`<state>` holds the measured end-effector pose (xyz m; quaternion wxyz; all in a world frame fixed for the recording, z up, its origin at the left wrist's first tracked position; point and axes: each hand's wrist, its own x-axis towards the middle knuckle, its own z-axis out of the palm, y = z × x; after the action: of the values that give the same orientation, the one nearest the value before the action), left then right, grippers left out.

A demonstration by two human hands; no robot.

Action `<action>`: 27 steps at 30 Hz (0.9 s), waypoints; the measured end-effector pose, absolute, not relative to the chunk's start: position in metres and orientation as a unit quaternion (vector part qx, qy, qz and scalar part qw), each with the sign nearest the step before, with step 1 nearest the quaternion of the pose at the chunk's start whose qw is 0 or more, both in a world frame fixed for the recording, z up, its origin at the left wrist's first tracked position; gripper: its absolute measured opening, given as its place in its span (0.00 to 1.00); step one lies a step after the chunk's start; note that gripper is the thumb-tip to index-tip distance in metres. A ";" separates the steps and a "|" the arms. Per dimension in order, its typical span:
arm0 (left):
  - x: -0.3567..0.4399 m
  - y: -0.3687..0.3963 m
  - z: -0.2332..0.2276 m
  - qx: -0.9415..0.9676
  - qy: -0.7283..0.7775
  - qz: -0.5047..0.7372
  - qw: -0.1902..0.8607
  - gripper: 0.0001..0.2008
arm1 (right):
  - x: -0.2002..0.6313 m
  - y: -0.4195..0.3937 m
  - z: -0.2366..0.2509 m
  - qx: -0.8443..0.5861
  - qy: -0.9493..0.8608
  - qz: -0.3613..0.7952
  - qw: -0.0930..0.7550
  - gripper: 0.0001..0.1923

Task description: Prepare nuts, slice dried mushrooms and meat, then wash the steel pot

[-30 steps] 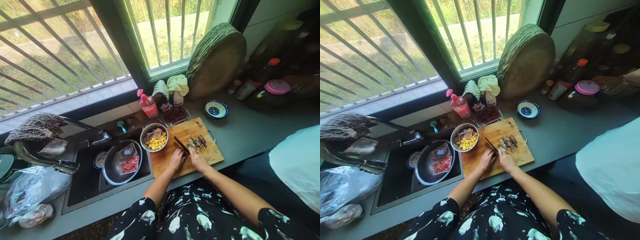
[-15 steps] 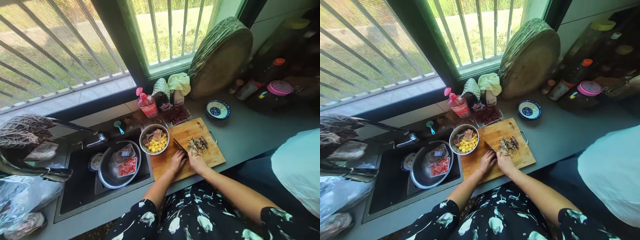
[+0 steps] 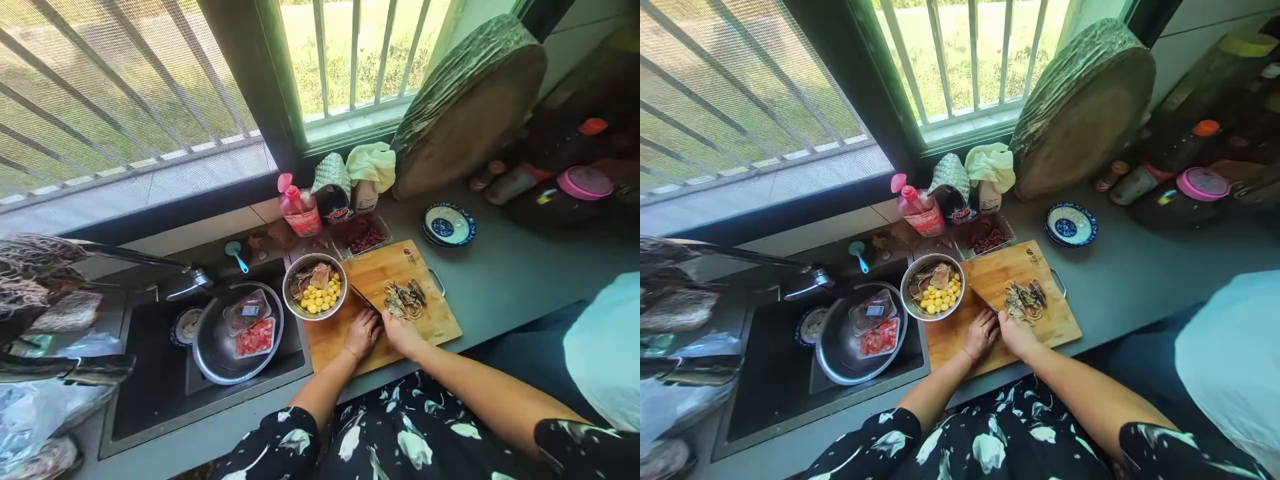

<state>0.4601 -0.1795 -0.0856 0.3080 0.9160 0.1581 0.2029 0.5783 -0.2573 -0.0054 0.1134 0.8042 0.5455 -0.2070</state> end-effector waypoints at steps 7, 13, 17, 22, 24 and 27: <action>0.460 -0.180 -0.086 0.914 0.170 0.209 0.303 0.15 | 0.582 -0.250 -0.001 0.801 0.550 -0.203 0.119 0.12; 0.462 -0.180 -0.091 0.911 0.158 0.233 0.302 0.13 | 0.583 -0.225 0.009 0.790 0.560 -0.220 0.121 0.12; 0.460 -0.180 -0.091 0.899 0.148 0.276 0.307 0.11 | 0.584 -0.231 0.007 0.789 0.566 -0.207 0.120 0.11; 0.456 -0.181 -0.087 0.896 0.158 0.285 0.301 0.12 | 0.587 -0.258 0.001 0.807 0.550 -0.180 0.119 0.11; 0.456 -0.182 -0.087 0.900 0.179 0.272 0.291 0.15 | 0.586 -0.263 0.001 0.810 0.546 -0.177 0.119 0.12; 0.457 -0.184 -0.091 0.907 0.187 0.252 0.280 0.19 | 0.583 -0.262 0.003 0.812 0.540 -0.184 0.123 0.11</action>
<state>0.4575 -0.1838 -0.0905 0.2801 0.9072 0.1874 0.2519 0.5827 -0.2620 0.0035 0.1232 0.8117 0.5404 -0.1842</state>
